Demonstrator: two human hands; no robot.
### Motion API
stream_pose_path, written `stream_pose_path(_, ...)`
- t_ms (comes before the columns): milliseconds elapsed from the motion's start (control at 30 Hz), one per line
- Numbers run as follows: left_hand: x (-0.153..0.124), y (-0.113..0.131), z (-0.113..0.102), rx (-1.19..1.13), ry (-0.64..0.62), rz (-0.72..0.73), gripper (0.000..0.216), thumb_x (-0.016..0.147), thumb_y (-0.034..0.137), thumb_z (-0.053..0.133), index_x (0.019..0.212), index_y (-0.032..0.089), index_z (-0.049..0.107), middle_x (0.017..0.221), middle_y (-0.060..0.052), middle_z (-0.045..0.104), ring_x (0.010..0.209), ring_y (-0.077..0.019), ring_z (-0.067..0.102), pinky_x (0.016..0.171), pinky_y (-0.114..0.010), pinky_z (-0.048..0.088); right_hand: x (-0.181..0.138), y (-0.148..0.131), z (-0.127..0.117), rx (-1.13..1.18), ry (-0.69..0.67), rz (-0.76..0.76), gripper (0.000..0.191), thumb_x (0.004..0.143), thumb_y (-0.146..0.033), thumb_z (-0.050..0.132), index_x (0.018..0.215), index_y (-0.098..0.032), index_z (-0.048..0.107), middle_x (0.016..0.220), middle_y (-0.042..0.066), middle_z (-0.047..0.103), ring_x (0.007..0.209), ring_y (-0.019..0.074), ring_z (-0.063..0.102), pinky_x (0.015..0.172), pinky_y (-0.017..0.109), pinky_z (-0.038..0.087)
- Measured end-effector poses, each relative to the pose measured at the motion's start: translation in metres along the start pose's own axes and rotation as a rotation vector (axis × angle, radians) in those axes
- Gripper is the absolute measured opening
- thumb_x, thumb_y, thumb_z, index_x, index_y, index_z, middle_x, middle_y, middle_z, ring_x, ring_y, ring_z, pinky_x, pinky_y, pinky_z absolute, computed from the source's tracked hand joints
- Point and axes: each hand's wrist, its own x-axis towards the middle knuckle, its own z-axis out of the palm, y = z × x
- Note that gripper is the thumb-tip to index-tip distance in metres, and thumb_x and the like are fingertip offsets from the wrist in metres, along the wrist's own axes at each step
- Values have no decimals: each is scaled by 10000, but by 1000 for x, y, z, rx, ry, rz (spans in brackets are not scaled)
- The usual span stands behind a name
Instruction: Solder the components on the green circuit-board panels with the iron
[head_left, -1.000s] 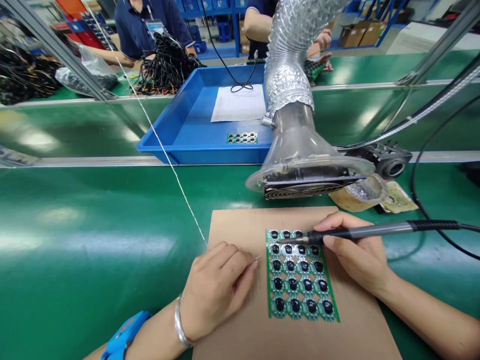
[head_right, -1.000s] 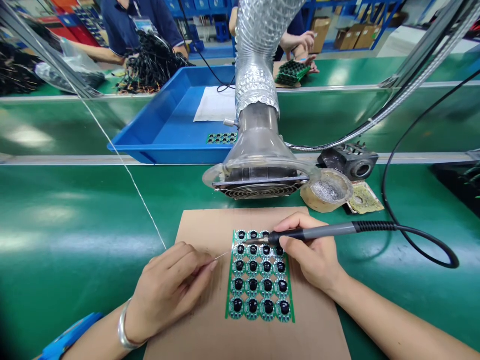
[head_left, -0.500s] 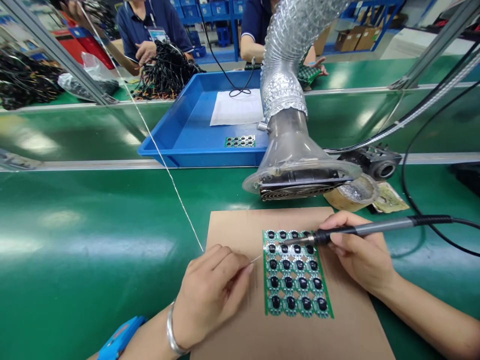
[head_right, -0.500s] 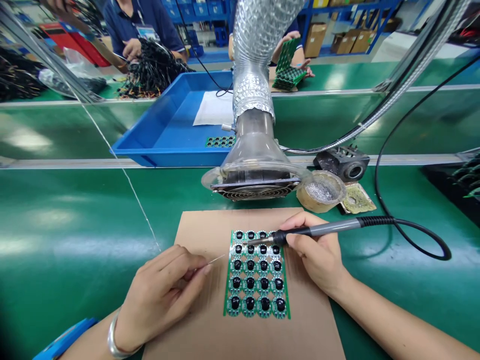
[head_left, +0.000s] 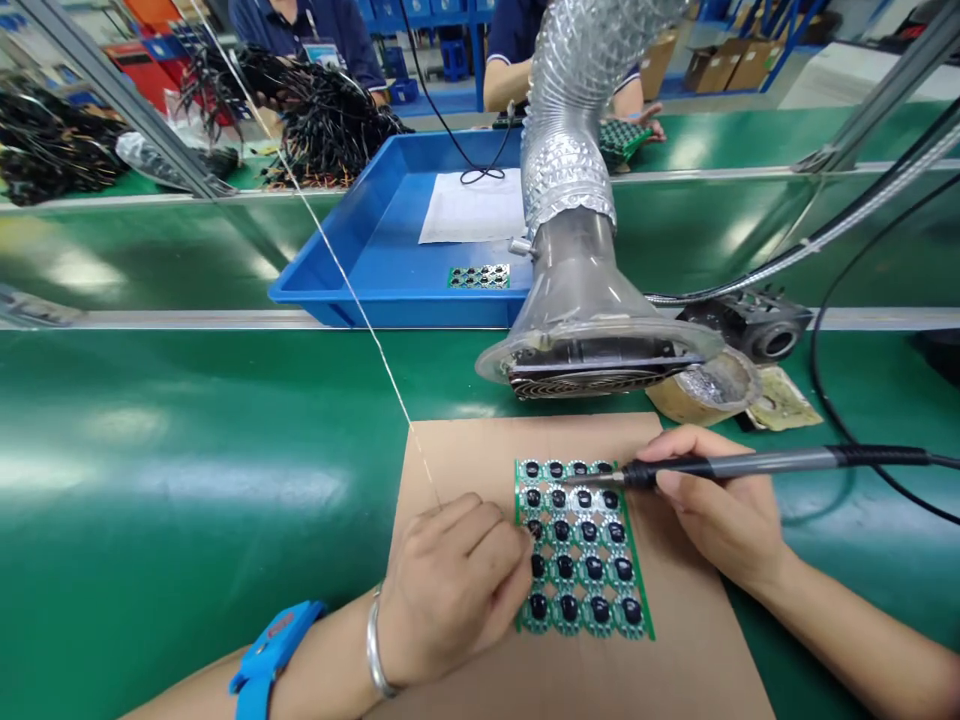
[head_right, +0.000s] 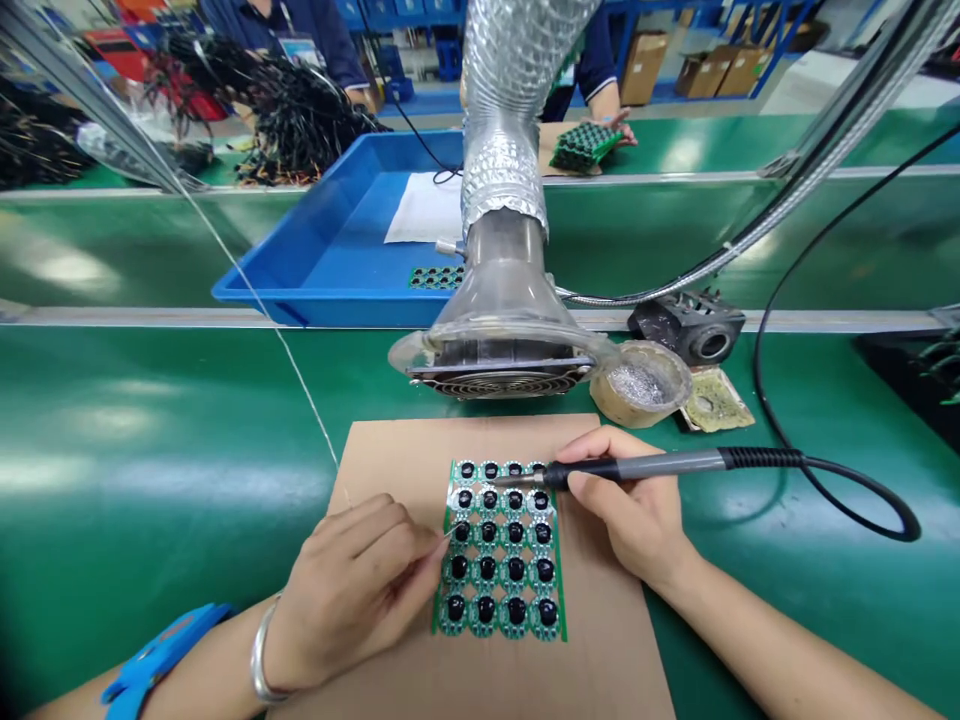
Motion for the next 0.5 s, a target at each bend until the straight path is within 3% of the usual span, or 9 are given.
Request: stream_pose_path(500, -2, -8, -1, 39, -17, -19, 153, 755, 137, 590, 627, 162, 510, 551, 18, 450, 543, -109, 378, 493, -264, 311, 1, -1, -1, -95, -64, 18, 118, 773, -171, 581, 846, -235, 647, 761, 7, 627, 661, 137, 552, 586, 241, 412)
